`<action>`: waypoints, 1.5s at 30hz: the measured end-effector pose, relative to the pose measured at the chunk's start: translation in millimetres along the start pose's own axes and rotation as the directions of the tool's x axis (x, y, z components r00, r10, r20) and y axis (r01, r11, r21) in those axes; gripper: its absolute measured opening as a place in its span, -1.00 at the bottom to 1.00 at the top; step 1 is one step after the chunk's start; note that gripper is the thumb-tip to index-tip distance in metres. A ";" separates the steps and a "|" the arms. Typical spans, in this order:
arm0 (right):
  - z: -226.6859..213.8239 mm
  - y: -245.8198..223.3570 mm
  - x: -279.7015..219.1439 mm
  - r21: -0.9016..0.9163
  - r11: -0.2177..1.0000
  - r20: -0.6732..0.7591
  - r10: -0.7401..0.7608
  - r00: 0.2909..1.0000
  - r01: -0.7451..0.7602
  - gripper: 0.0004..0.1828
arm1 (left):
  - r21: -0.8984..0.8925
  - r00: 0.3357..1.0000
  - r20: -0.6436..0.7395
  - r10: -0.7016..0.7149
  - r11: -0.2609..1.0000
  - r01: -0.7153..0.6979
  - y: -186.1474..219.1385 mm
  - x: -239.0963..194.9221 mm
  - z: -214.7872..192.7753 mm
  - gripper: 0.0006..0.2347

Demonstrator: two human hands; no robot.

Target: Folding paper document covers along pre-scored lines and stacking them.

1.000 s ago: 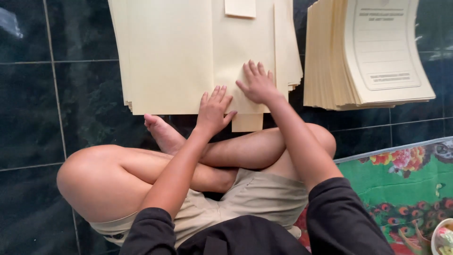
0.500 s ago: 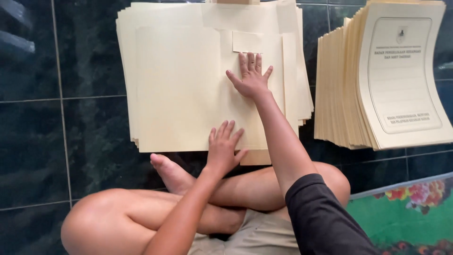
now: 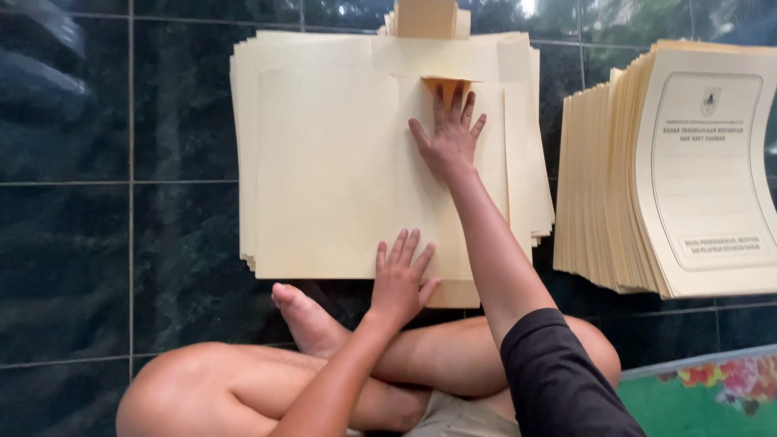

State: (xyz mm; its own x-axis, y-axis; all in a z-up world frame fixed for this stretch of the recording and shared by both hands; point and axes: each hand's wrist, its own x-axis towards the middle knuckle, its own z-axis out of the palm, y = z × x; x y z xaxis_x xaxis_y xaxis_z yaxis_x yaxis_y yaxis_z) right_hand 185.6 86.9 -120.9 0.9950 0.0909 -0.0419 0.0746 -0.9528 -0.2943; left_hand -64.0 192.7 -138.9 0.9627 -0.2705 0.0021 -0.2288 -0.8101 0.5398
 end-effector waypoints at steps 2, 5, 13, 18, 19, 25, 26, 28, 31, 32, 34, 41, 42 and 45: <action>2.6 3.6 19.5 -0.056 0.998 0.057 0.019 0.998 -0.016 -0.11 | 0.009 1.000 -0.011 0.001 1.000 -0.001 1.0 -0.3 -2.0 -0.45; -3.5 6.1 51.0 -0.099 0.994 0.136 0.061 0.989 -0.048 0.00 | 0.044 1.000 -0.019 0.011 0.999 -0.010 -1.4 6.3 2.5 -0.46; -8.7 2.1 57.4 -0.029 0.996 0.190 0.083 0.978 -0.079 0.06 | 0.115 1.000 0.015 -0.009 0.993 0.007 1.3 6.6 3.5 -0.49; -11.6 -6.9 46.5 -0.009 0.999 0.212 0.052 0.976 -0.051 -0.20 | 0.147 1.000 0.009 0.000 0.989 -0.002 0.0 4.3 6.6 -0.47; -8.8 -5.7 41.7 -0.001 0.999 0.207 0.045 0.977 -0.045 -0.20 | 0.157 1.000 0.004 -0.001 0.988 0.000 -2.1 2.8 5.4 -0.47; -13.9 22.9 -2.6 -0.049 0.999 0.215 0.022 0.976 -0.012 -0.09 | 0.110 1.000 0.000 0.004 0.994 -0.004 -3.1 6.1 5.3 -0.47; -9.1 29.2 -13.4 -0.031 0.997 0.217 0.072 0.973 -0.067 -0.02 | 0.096 1.000 0.016 0.001 0.995 -0.002 -4.0 4.1 5.6 -0.46; -10.8 35.4 -38.1 -0.013 0.991 0.208 0.129 0.969 -0.130 0.05 | 0.084 0.999 0.030 0.011 0.996 -0.014 -4.4 0.4 6.6 -0.45; -29.2 32.9 -71.8 0.028 0.961 0.257 0.259 0.931 -0.275 0.12 | 0.101 0.998 0.058 0.022 0.994 -0.027 -8.5 4.9 1.3 -0.42; -31.8 34.7 -90.3 0.023 0.949 0.277 0.297 0.914 -0.315 0.09 | 0.126 0.998 0.064 0.028 0.991 -0.036 -6.8 -0.3 0.0 -0.37; -32.0 41.4 -119.3 0.018 0.927 0.287 0.353 0.890 -0.374 0.07 | 0.148 0.995 0.078 0.056 0.987 -0.067 -5.9 -6.5 -0.7 -0.33; -32.7 118.6 -143.9 -0.241 0.907 0.330 0.412 0.849 -0.347 -0.17 | 0.172 0.994 0.110 0.007 0.985 -0.026 -1.9 -14.4 -15.5 -0.32; -35.4 133.5 -143.9 -0.255 0.919 0.326 0.376 0.868 -0.302 -0.15 | 0.187 0.990 0.136 -0.038 0.982 0.012 1.0 -14.2 -20.0 -0.34; -8.1 164.0 -150.5 -0.142 0.943 0.320 0.333 0.887 -0.302 0.02 | 0.179 0.981 0.162 -0.110 0.980 0.081 11.2 -16.3 -26.0 -0.32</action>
State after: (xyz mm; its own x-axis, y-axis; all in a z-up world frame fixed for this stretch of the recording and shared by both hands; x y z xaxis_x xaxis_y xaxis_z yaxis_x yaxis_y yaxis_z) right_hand 48.7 -85.4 -155.2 0.8860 -0.1434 -0.4410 -0.2208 -0.9667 -0.1292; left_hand -78.6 201.6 -111.0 0.9460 -0.2600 -0.1937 -0.1724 -0.9094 0.3785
